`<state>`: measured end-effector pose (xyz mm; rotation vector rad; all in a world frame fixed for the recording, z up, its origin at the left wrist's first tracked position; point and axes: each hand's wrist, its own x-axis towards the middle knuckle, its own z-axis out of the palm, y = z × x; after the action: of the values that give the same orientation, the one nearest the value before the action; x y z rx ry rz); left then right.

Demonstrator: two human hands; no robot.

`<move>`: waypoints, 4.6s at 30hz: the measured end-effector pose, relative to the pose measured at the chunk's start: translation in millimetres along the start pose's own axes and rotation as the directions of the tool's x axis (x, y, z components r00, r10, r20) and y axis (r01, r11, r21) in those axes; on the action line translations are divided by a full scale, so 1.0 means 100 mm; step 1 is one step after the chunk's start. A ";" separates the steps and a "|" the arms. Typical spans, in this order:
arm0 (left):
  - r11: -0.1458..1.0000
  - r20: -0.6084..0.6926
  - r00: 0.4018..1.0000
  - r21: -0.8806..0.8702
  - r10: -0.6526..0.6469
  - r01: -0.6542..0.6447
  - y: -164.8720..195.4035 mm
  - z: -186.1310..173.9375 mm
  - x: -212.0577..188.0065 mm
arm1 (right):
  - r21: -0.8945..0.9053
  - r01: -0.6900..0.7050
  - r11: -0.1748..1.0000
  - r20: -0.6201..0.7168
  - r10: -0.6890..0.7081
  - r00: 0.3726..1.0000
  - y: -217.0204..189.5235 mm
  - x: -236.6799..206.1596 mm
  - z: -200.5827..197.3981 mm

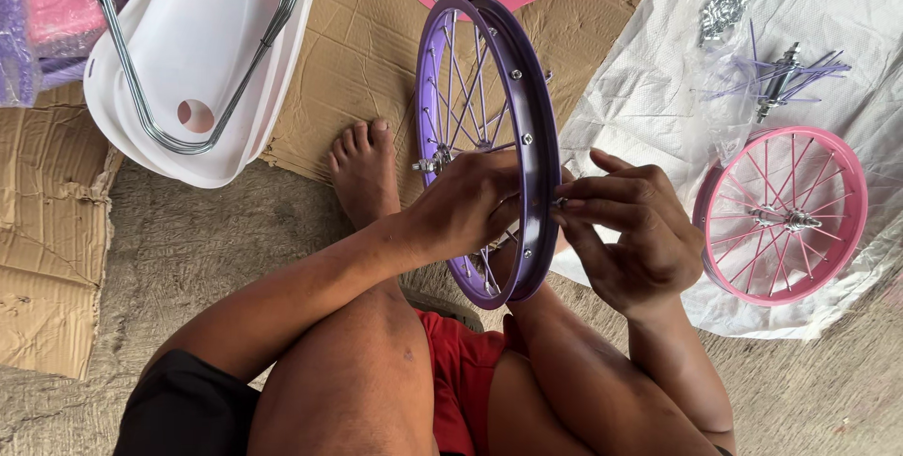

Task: The person assembles a purple bicycle wheel by inserting spokes into the hub and rim, then tightening the nipples by hand. The person works on two wheels, first completing one and then starting the second.

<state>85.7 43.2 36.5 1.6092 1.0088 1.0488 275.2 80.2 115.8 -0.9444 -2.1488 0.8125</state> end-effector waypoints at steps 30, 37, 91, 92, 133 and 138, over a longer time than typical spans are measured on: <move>0.982 -0.117 0.980 -0.078 0.162 -0.171 -0.35 0.01 0.37 | -0.273 0.162 0.948 0.211 -0.105 0.972 0.34 0.22 -0.37; 0.990 -0.106 0.988 -0.075 0.110 -0.118 -0.19 -0.06 0.35 | -0.243 0.062 0.968 0.210 -0.010 0.978 0.22 0.20 -0.36; 0.988 -0.292 0.953 -0.100 0.082 -0.116 -0.06 0.14 0.24 | -0.262 0.066 0.963 0.222 -0.006 0.975 0.15 0.16 -0.33; 0.988 -0.293 0.952 -0.101 0.084 -0.119 -0.06 0.15 0.23 | -0.275 0.058 0.960 0.215 0.003 0.977 0.15 0.15 -0.32; 0.989 -0.335 0.932 0.002 0.141 -0.150 -0.14 0.29 0.33 | -0.218 -0.030 0.976 0.189 0.072 0.979 0.17 0.19 -0.31; 0.983 -0.336 0.925 0.045 0.180 -0.176 -0.13 0.29 0.33 | -0.169 -0.045 0.985 0.186 0.077 0.980 0.19 0.17 -0.31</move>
<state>121.4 69.1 23.9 1.5856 1.1088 1.4843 296.7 112.6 125.2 -1.0569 -2.3938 0.7933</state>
